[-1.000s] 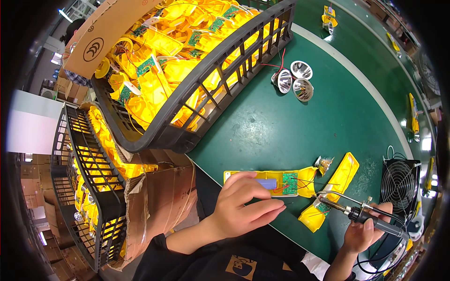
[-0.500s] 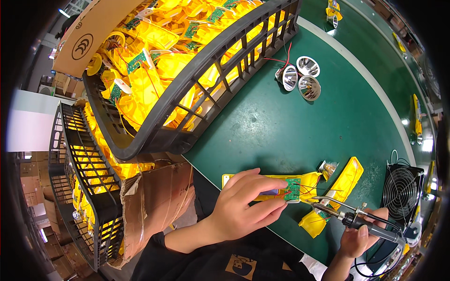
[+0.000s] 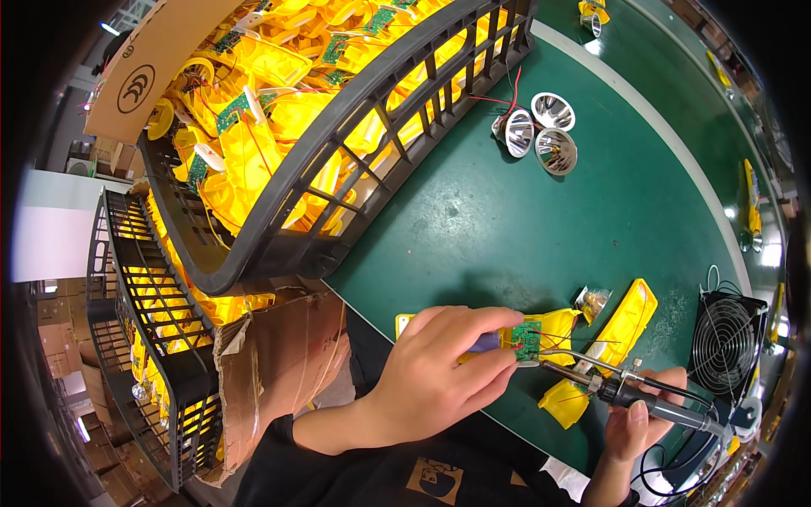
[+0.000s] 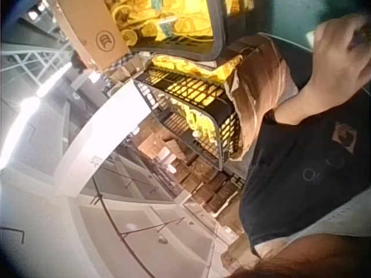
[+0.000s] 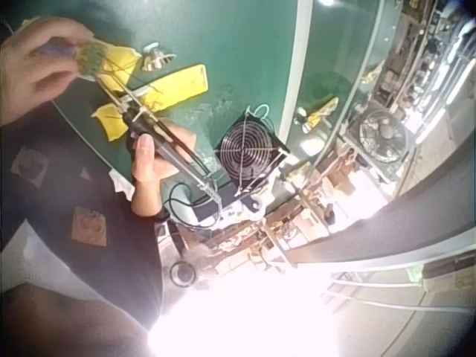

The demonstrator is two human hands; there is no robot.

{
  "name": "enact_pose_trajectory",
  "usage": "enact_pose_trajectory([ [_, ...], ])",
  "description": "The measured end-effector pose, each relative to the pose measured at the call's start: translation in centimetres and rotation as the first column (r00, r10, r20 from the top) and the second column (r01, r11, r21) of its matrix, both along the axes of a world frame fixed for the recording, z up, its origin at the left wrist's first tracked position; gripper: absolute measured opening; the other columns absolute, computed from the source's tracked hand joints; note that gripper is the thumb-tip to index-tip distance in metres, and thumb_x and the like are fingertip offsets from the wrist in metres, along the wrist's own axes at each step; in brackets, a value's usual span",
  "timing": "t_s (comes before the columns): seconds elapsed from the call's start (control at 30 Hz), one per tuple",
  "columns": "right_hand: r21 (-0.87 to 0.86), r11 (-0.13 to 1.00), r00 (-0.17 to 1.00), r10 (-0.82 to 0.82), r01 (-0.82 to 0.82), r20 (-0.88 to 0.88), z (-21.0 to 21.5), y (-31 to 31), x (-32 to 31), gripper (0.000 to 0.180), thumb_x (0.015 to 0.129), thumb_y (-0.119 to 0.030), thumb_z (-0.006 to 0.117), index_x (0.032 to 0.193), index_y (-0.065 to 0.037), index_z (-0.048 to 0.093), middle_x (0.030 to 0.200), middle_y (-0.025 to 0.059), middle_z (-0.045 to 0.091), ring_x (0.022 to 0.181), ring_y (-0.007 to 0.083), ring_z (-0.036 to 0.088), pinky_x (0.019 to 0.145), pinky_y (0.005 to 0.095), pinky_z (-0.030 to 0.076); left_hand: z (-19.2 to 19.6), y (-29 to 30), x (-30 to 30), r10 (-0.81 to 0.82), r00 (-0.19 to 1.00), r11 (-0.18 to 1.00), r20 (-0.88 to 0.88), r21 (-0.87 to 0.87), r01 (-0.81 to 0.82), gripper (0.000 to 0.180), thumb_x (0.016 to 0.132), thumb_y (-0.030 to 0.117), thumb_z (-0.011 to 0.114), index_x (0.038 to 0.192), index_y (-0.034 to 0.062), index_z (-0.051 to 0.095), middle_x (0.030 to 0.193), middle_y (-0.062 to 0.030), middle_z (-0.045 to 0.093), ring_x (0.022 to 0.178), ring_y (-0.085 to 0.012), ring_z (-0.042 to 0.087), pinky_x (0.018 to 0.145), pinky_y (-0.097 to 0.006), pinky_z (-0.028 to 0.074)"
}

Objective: The person assembles flashlights by taking components from containers, soldering circuit boards and wires inside the flashlight housings using a soldering iron, and placing the assembled flashlights onto a conveyor belt.

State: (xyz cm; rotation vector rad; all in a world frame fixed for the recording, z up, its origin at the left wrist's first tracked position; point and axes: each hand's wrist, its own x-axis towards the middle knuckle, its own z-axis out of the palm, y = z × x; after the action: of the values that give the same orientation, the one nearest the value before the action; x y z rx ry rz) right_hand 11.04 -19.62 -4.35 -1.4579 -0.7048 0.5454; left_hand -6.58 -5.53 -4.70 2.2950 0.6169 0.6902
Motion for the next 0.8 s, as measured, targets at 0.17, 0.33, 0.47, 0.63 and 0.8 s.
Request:
enact_pose_trajectory([
  [0.17,0.011,1.0,0.999,-0.023,0.022,0.04,-0.04,0.17,-0.2,0.038,0.069,-0.027,0.065,0.081,-0.001,0.039,0.063,0.0044,0.041,0.043,0.0078,0.042,0.036,0.0166,0.035,0.35,0.02,0.11,0.005,0.999,0.999,-0.033,-0.032,-0.006,0.018,0.059,0.004,0.068,0.073,0.0076,0.059,0.096,-0.005,0.055,0.073,-0.0168,0.055,0.064,-0.028,0.042],
  [0.33,0.013,1.0,0.999,-0.026,0.026,0.043,-0.02,0.2,-0.27,0.038,0.069,-0.026,0.065,0.081,-0.001,0.039,0.064,0.004,0.04,0.043,0.0079,0.042,0.036,0.0164,0.036,0.38,-0.03,0.22,0.014,0.999,0.999,-0.034,-0.046,-0.015,0.017,0.059,0.003,0.068,0.073,0.0076,0.058,0.095,-0.0044,0.056,0.072,-0.0159,0.055,0.064,-0.028,0.041],
  [0.47,0.004,1.0,0.999,-0.017,0.016,0.033,-0.07,-0.01,-0.18,0.039,0.069,-0.026,0.065,0.082,-0.001,0.039,0.062,0.0045,0.041,0.043,0.0077,0.042,0.036,0.0159,0.035,0.29,-0.08,0.2,0.022,0.999,0.999,-0.026,-0.047,-0.023,0.018,0.059,0.003,0.068,0.073,0.0074,0.058,0.095,-0.0044,0.056,0.072,-0.0161,0.055,0.064,-0.027,0.041],
  [0.63,0.022,0.997,0.997,0.079,-0.08,0.026,-0.02,-0.3,0.13,0.034,0.072,-0.021,0.061,0.084,0.002,0.04,0.074,0.0055,0.037,0.05,0.0083,0.04,0.039,0.0171,0.038,0.12,-0.13,0.28,0.033,0.999,0.998,-0.002,-0.051,-0.033,0.019,0.058,0.002,0.068,0.073,0.0069,0.058,0.094,-0.0045,0.056,0.071,-0.0168,0.055,0.063,-0.028,0.042],
  [0.8,0.014,1.0,0.999,-0.023,0.023,0.037,-0.06,-0.07,-0.17,0.039,0.069,-0.027,0.065,0.082,-0.002,0.039,0.059,0.0051,0.043,0.042,0.0074,0.042,0.037,0.0154,0.035,0.1,-0.15,0.31,0.038,0.999,0.998,0.001,-0.052,-0.038,0.019,0.057,0.002,0.068,0.073,0.0067,0.058,0.093,-0.0047,0.056,0.071,-0.0172,0.055,0.063,-0.028,0.042],
])
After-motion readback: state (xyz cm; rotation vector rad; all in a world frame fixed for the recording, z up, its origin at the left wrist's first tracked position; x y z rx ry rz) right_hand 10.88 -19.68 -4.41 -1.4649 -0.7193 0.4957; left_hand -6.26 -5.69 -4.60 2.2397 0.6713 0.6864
